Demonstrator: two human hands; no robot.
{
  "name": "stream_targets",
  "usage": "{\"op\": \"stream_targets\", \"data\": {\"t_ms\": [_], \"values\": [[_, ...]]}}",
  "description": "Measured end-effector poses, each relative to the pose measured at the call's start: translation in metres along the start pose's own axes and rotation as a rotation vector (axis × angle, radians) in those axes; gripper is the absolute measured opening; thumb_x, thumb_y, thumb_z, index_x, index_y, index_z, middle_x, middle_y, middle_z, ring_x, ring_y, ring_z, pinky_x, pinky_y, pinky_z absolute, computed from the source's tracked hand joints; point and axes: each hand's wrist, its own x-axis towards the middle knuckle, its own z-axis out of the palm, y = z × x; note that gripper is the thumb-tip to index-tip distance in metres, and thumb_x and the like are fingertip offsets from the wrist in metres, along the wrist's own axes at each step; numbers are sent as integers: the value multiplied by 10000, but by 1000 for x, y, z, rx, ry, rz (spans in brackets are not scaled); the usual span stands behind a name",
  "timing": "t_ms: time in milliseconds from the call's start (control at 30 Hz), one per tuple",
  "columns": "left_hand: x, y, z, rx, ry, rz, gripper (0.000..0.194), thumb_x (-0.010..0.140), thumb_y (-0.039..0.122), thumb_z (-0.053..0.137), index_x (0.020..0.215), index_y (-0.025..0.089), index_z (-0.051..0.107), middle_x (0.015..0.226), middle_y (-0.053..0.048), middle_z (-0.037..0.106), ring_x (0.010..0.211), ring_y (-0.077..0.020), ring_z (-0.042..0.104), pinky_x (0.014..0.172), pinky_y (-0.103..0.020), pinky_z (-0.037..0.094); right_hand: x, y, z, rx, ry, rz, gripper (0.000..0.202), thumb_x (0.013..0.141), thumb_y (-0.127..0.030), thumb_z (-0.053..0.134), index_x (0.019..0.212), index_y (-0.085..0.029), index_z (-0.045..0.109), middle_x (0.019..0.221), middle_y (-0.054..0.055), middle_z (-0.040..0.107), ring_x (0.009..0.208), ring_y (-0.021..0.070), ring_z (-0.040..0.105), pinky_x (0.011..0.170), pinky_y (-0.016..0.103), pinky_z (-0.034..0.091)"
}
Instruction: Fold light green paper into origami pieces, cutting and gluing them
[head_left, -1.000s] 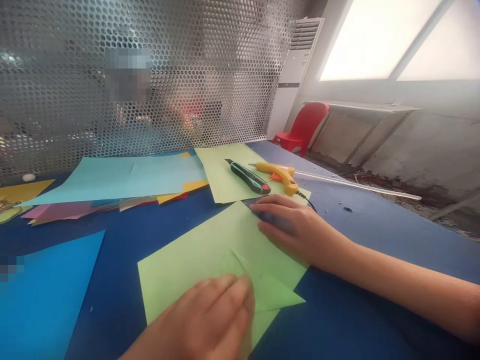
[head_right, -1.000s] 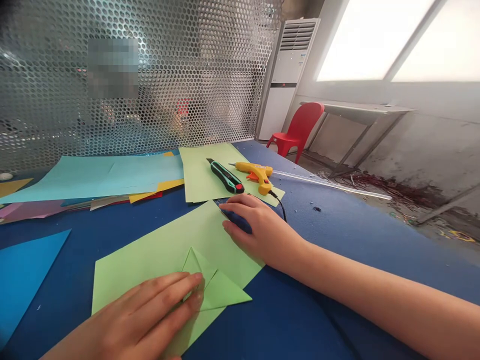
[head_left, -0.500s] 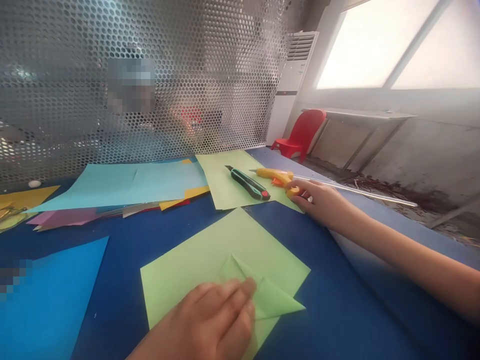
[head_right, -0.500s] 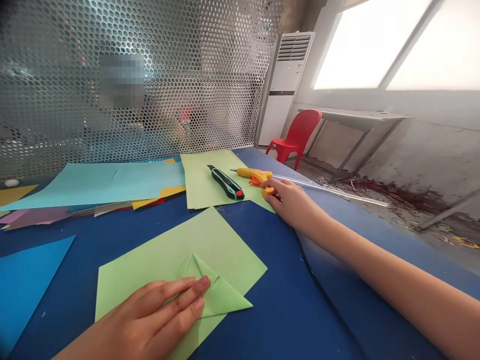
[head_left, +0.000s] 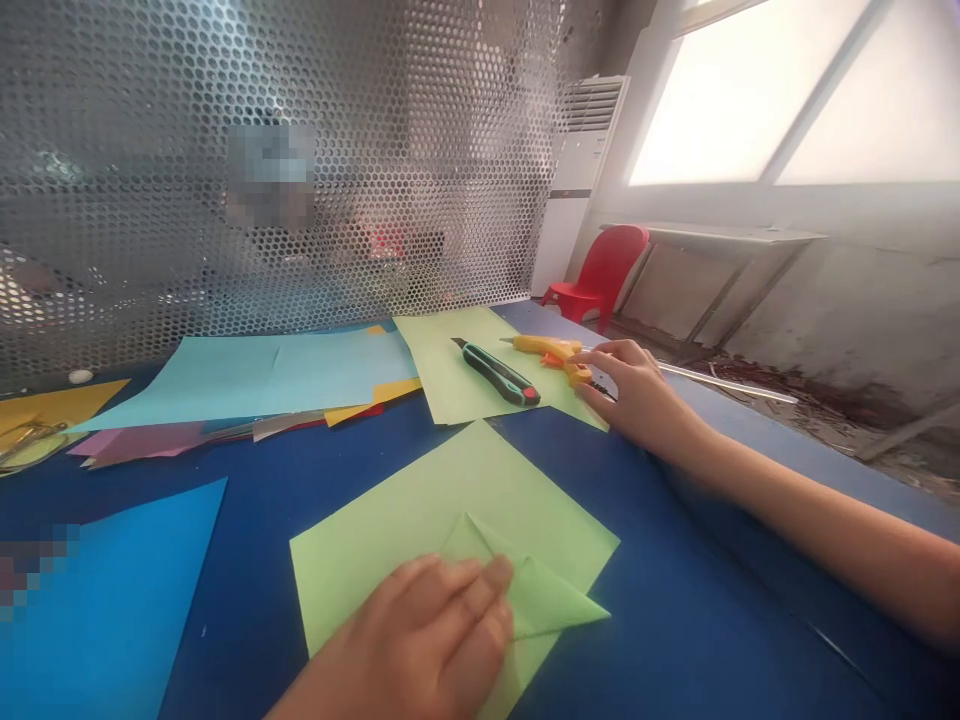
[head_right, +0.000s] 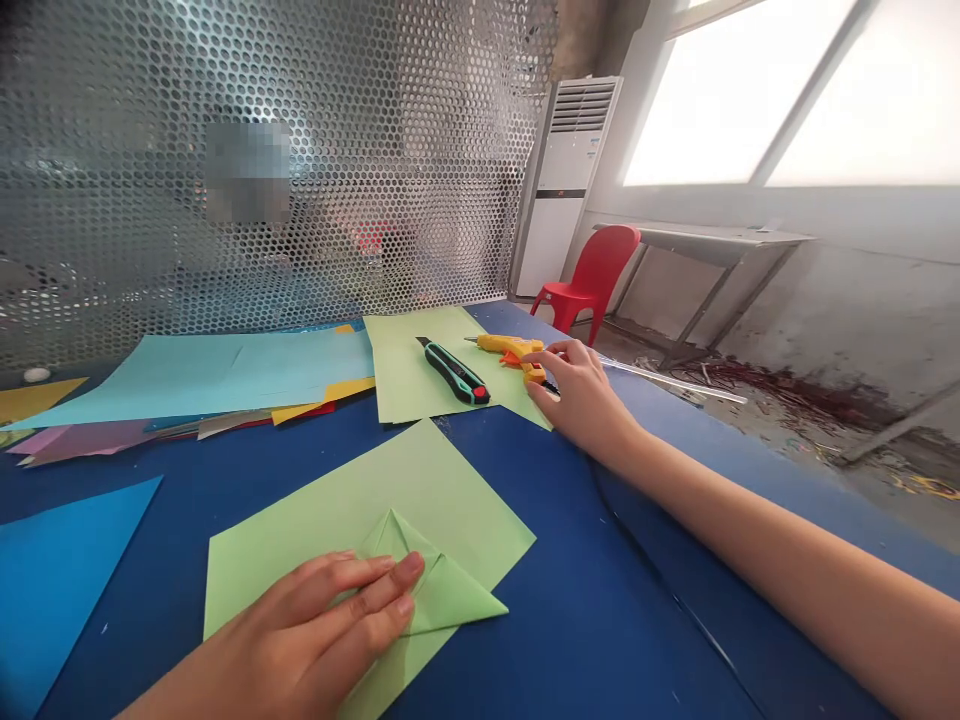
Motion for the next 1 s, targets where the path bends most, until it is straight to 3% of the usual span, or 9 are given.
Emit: {"op": "stream_targets", "data": {"t_ms": [67,167,267,400,567,733,867,933,1000], "values": [[-1,-6,-3,-68,-26,-10,193,1089,327,539,1182,198,648,1410,-24,698,1204,-215,711,996,-348,617,-3,-14,-4,48,3,-62,271,993,-384,614,1204,-256,727,1298,127,615,1269,346,569,1116,612,440],[-3,-16,-5,-182,4,-48,131,1066,213,525,1010,225,642,1303,-22,758,1137,-202,722,1004,-342,611,-10,-42,-10,144,-74,-188,286,976,-433,604,1156,-283,768,1207,103,644,1210,329,603,1129,608,430],[-3,-21,-7,-288,37,-155,231,962,97,547,1098,262,637,1207,-2,769,1102,-165,723,992,-285,602,-20,-70,-15,221,-195,-258,356,946,-542,647,1138,-278,790,1216,107,658,1201,326,610,1099,587,469],[0,-20,-15,-360,-2,-307,468,805,43,606,1176,329,616,1094,54,749,1015,-137,735,865,-216,618,-28,-93,-22,282,-345,-274,525,842,-644,750,1185,-248,781,1245,130,676,1199,361,611,1076,619,489],[0,-34,-22,-221,50,-504,494,850,104,485,1279,323,595,902,43,735,794,-147,750,690,-227,605,-29,-95,-25,386,-447,-243,553,865,-634,721,1243,-230,720,1247,127,685,1186,334,629,1056,567,518],[4,-63,-35,-103,82,-656,288,936,229,493,1132,299,692,730,64,754,644,-178,733,597,-261,551,-30,-99,-28,508,-528,-238,337,941,-464,641,1184,-232,661,1085,60,751,916,221,712,822,378,601],[4,-80,-51,3,75,-729,286,984,274,462,1126,255,709,723,37,775,607,-192,732,575,-269,533,-26,-100,-30,559,-496,-217,210,979,-399,535,992,-219,644,896,34,730,767,193,668,687,321,564],[2,-85,-54,70,60,-745,332,996,265,424,1170,218,703,632,27,730,516,-203,695,477,-263,483,-24,-97,-31,567,-454,-188,221,966,-399,540,846,-225,606,803,24,695,726,194,631,662,321,543],[2,-86,-52,142,75,-727,376,983,245,388,1168,164,705,693,-39,750,592,-252,736,477,-299,515,-22,-94,-33,581,-423,-154,267,966,-409,545,771,-230,579,754,17,667,706,193,609,656,320,537]]}}
